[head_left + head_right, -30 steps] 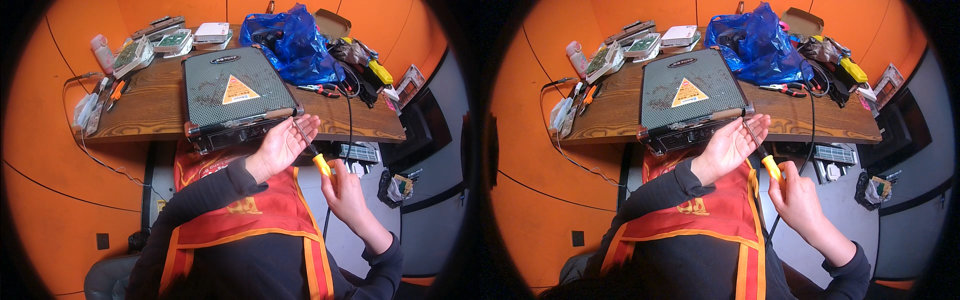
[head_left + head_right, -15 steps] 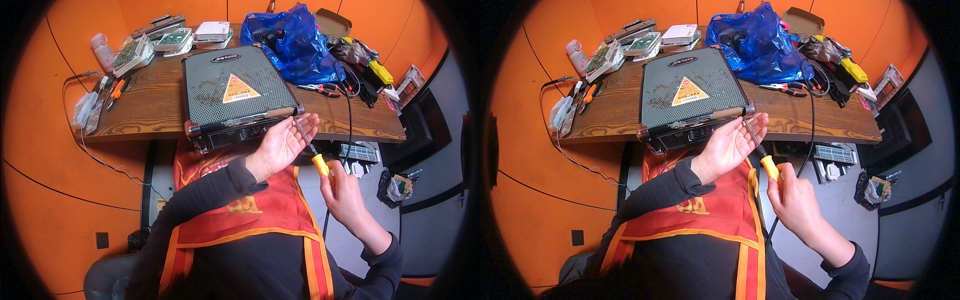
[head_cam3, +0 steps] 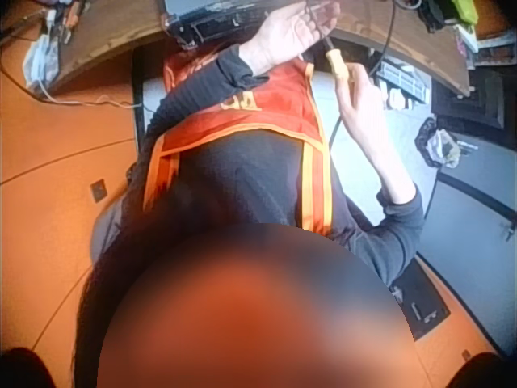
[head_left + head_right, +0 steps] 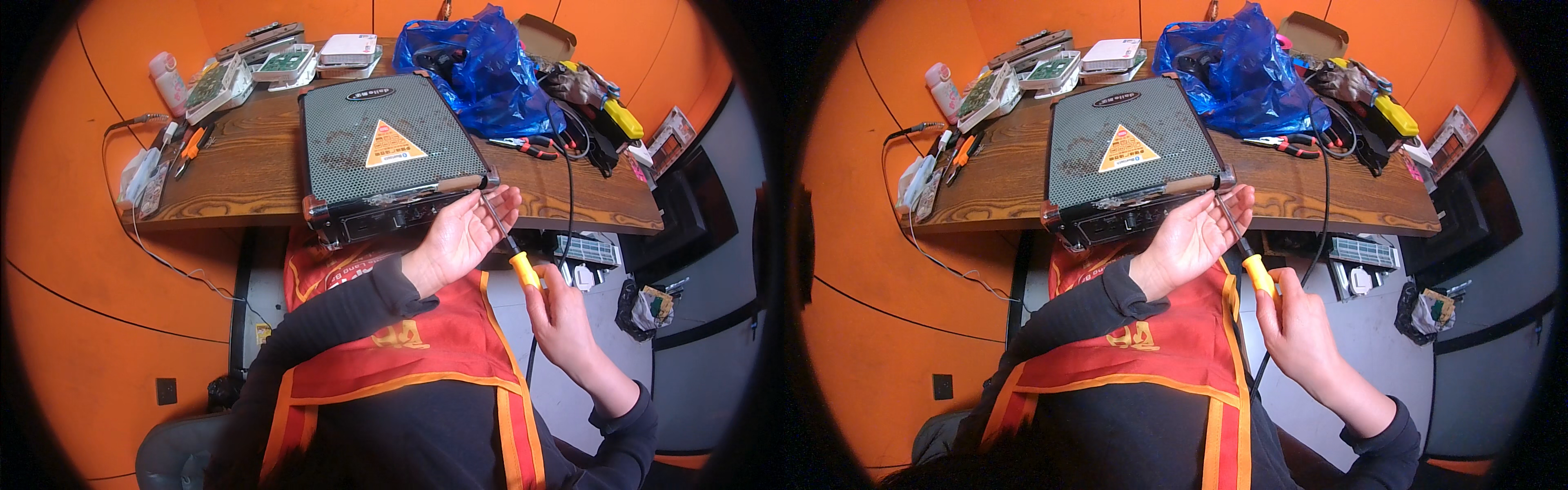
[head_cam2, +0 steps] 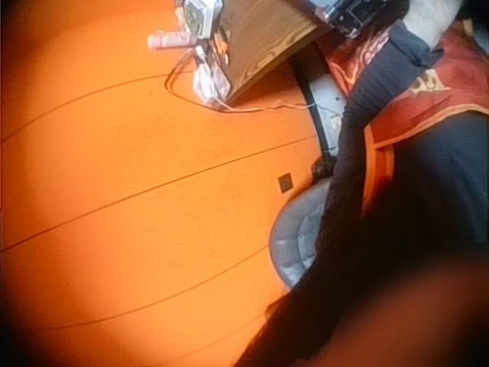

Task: The person uses a screwdriver to remove screws from the casing of a black electronic device. They rotate the device to access different sides and continue unscrewing fasteners.

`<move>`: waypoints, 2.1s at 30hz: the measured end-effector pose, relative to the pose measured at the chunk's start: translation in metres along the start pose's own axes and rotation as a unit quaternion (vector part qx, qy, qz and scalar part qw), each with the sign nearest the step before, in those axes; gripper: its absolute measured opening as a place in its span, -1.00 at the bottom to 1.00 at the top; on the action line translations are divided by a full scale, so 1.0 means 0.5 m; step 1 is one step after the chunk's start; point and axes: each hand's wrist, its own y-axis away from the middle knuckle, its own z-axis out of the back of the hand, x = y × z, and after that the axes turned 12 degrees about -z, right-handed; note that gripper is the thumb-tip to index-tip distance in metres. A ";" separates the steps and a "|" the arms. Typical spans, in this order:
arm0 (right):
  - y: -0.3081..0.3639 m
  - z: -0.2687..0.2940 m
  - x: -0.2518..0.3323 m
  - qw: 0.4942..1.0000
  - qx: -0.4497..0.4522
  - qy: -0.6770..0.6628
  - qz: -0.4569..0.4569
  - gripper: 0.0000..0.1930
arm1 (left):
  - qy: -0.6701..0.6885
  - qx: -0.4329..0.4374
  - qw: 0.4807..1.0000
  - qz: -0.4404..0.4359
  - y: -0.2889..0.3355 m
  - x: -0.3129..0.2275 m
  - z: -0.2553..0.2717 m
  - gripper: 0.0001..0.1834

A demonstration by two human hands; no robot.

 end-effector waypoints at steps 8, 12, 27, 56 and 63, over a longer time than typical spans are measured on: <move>0.003 0.003 0.005 0.999 -0.009 0.037 -0.007 -0.82 | -0.012 -0.004 1.000 -0.003 0.003 -0.001 -0.003 -0.63; 0.006 -0.002 0.001 0.999 -0.011 0.032 0.008 -0.82 | -0.023 -0.014 1.000 -0.007 0.003 0.000 -0.005 -0.63; 0.005 -0.008 0.011 0.997 0.033 -0.048 -0.043 -0.84 | -0.051 -0.004 0.999 -0.012 0.007 0.003 -0.004 -0.60; 0.011 0.033 0.013 0.936 -0.152 0.243 0.205 -0.45 | -0.033 -0.037 0.999 0.003 -0.002 -0.004 -0.027 -0.65; 0.005 0.029 0.006 0.882 -0.194 0.305 0.304 -0.43 | 0.014 0.004 0.999 0.033 -0.005 -0.015 -0.016 -0.61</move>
